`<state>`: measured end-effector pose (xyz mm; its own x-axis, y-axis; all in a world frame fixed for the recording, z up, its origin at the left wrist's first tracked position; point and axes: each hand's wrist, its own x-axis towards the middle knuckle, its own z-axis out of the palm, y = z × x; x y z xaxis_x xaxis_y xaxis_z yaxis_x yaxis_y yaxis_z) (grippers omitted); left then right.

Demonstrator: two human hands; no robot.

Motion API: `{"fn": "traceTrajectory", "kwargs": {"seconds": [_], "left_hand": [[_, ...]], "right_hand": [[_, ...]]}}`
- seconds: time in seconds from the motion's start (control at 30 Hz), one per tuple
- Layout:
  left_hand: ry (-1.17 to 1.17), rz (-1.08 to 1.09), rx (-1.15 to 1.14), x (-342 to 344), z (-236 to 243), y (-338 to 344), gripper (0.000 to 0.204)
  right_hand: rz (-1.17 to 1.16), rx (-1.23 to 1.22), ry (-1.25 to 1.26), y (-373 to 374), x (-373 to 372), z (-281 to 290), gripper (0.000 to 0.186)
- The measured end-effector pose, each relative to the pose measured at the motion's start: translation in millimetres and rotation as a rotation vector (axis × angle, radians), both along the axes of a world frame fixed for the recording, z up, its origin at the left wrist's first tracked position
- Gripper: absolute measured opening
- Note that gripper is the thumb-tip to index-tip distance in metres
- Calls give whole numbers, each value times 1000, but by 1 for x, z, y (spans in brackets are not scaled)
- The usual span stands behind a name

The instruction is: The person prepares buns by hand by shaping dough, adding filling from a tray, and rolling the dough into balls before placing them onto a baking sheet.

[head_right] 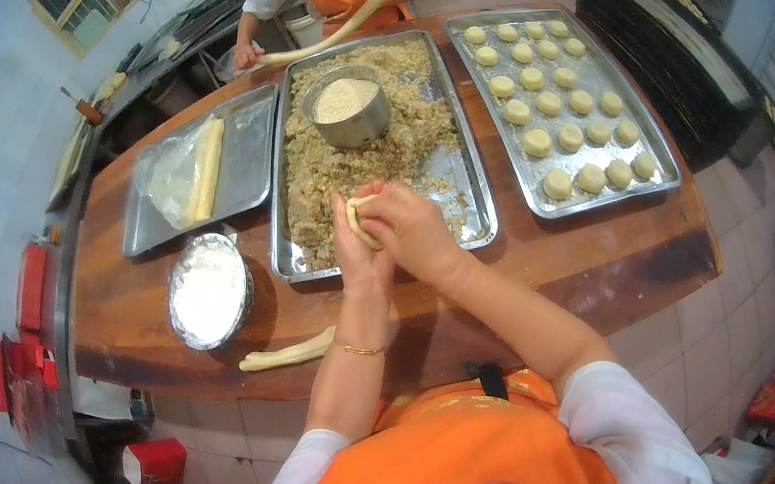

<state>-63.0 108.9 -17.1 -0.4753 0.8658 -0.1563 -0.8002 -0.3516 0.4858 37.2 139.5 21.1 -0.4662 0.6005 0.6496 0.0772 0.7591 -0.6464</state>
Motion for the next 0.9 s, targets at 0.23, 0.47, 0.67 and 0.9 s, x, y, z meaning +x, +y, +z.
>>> {"fn": "traceTrajectory", "kwargs": {"seconds": [0.23, 0.47, 0.67, 0.9], "left_hand": [[-248, -37, 78, -11, -29, -9, 35], [-225, 55, 40, -11, -88, 5, 35], [1, -104, 25, 11, 30, -31, 30], [195, -104, 86, -3, -14, -38, 26]], "right_hand": [[109, 38, -64, 14, 8, -4, 39], [378, -462, -194, 4, -3, -18, 48], [327, -726, 39, 20, 5, -27, 50], [486, -587, -53, -9, 5, -13, 54]]}}
